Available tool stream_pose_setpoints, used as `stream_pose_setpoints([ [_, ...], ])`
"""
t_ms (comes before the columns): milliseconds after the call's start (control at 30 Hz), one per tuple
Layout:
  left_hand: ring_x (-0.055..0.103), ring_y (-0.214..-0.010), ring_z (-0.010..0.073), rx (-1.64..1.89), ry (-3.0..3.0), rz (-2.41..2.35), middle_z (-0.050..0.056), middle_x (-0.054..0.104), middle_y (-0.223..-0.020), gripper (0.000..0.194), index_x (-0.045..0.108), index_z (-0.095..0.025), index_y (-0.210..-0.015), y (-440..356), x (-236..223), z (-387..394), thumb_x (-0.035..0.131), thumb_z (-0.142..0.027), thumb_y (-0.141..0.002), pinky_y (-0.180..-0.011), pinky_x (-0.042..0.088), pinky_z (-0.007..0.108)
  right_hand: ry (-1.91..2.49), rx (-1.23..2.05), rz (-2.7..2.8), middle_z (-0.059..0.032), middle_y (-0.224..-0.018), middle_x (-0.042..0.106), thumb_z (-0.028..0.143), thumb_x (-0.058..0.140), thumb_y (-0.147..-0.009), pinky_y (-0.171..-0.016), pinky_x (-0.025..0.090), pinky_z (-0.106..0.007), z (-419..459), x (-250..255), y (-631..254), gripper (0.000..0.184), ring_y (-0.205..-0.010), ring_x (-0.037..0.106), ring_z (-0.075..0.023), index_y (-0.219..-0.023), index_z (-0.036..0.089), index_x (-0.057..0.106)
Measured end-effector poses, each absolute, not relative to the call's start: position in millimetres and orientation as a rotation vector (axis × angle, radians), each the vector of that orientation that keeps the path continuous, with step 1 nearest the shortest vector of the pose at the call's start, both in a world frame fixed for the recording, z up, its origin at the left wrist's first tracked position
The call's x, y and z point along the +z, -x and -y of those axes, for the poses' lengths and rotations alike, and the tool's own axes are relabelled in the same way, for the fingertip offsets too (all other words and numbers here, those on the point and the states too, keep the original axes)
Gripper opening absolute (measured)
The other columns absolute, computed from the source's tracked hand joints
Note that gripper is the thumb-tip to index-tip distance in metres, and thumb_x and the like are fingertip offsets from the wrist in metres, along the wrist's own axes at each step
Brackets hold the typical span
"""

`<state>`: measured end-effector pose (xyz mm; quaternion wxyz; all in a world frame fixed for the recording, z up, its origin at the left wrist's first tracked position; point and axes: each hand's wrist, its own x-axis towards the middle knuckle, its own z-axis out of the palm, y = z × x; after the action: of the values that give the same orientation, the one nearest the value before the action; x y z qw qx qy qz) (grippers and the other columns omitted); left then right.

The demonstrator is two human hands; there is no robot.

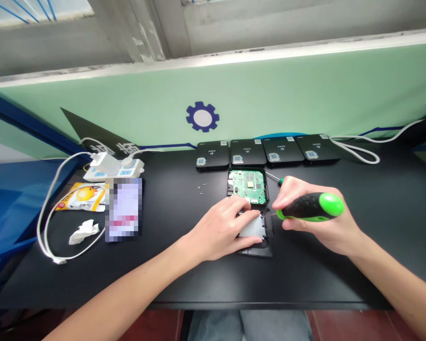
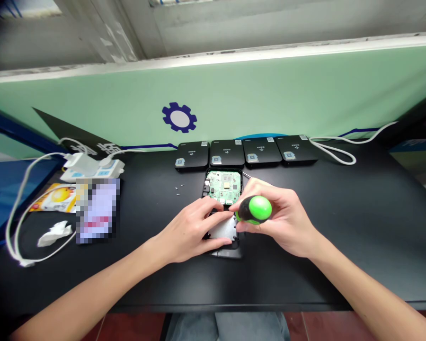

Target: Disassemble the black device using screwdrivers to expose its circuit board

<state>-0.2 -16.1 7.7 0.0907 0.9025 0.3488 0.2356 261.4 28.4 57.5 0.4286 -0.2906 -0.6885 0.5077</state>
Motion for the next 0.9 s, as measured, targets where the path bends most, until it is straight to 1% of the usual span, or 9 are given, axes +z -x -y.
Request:
stream_pose_setpoints([
  [100,0.073,-0.104,0.0296,0.692,-2.681,-1.04,0.015,0.072,-0.12,0.046,0.071,-0.015,-0.139,0,8,16,0.075,-0.052,-0.111,-0.094,0.064,0.045,0.751,1.406,1.614,-0.0045,-0.084,0.075,0.026,0.099,-0.083,-0.043,0.055,-0.023,-29,61,-260,0.017,-0.066,0.068,-0.016,-0.099,0.027,0.093],
  [167,0.072,-0.104,0.0297,0.694,-2.686,-1.038,0.015,0.072,-0.119,0.047,0.071,-0.014,-0.139,0,8,16,0.074,-0.052,-0.112,-0.093,0.064,0.045,0.761,1.444,1.568,-0.0044,-0.088,0.077,0.026,0.098,-0.084,-0.036,0.052,-0.023,-29,61,-260,0.015,-0.058,0.067,-0.0144,-0.098,0.026,0.092],
  [300,0.072,-0.105,0.0299,0.688,-2.689,-1.035,0.015,0.073,-0.119,0.047,0.071,-0.014,-0.139,0,9,16,0.074,-0.052,-0.112,-0.095,0.064,0.045,0.772,1.477,1.589,-0.0057,-0.097,0.085,0.028,0.096,-0.087,-0.037,0.056,-0.025,-32,59,-264,0.012,-0.047,0.066,-0.0126,-0.096,0.024,0.089],
  [400,0.072,-0.106,0.0301,0.678,-2.68,-1.045,0.015,0.073,-0.12,0.047,0.071,-0.015,-0.14,0,9,16,0.075,-0.052,-0.111,-0.096,0.064,0.046,0.782,1.492,1.635,-0.0063,-0.092,0.086,0.032,0.093,-0.091,-0.04,0.056,-0.027,-33,58,-267,0.011,-0.048,0.069,-0.0152,-0.096,0.023,0.087],
  [533,0.072,-0.106,0.0301,0.677,-2.678,-1.045,0.015,0.072,-0.12,0.047,0.071,-0.016,-0.141,1,9,16,0.076,-0.052,-0.111,-0.096,0.064,0.046,0.774,1.483,1.672,-0.0063,-0.095,0.086,0.034,0.088,-0.096,-0.041,0.054,-0.027,-32,57,-270,0.016,-0.044,0.065,-0.013,-0.109,0.024,0.088],
  [567,0.072,-0.106,0.03,0.677,-2.679,-1.044,0.015,0.072,-0.12,0.047,0.071,-0.016,-0.141,1,9,16,0.075,-0.052,-0.111,-0.096,0.064,0.046,0.775,1.473,1.675,-0.0061,-0.095,0.086,0.033,0.088,-0.096,-0.041,0.054,-0.027,-32,57,-269,0.016,-0.047,0.067,-0.0134,-0.11,0.024,0.089],
  [700,0.072,-0.105,0.0299,0.682,-2.685,-1.041,0.015,0.073,-0.12,0.047,0.071,-0.015,-0.14,0,8,16,0.075,-0.052,-0.111,-0.096,0.064,0.046,0.762,1.435,1.66,-0.0055,-0.097,0.083,0.025,0.093,-0.09,-0.041,0.054,-0.023,-29,55,-267,0.013,-0.064,0.073,-0.0162,-0.102,0.026,0.088],
  [800,0.072,-0.105,0.0302,0.685,-2.694,-1.04,0.015,0.072,-0.119,0.047,0.071,-0.014,-0.139,0,9,16,0.075,-0.052,-0.111,-0.095,0.063,0.045,0.736,1.438,1.62,-0.0028,-0.099,0.081,0.019,0.094,-0.087,-0.041,0.054,-0.019,-28,53,-263,0.025,-0.066,0.071,-0.0137,-0.108,0.03,0.088],
  [900,0.071,-0.104,0.0301,0.692,-2.71,-1.035,0.015,0.072,-0.119,0.047,0.071,-0.013,-0.137,0,9,16,0.076,-0.051,-0.11,-0.095,0.063,0.045,0.731,1.444,1.571,-0.0017,-0.094,0.081,0.017,0.096,-0.084,-0.043,0.054,-0.017,-28,51,-261,0.033,-0.067,0.072,-0.0133,-0.112,0.029,0.086],
])
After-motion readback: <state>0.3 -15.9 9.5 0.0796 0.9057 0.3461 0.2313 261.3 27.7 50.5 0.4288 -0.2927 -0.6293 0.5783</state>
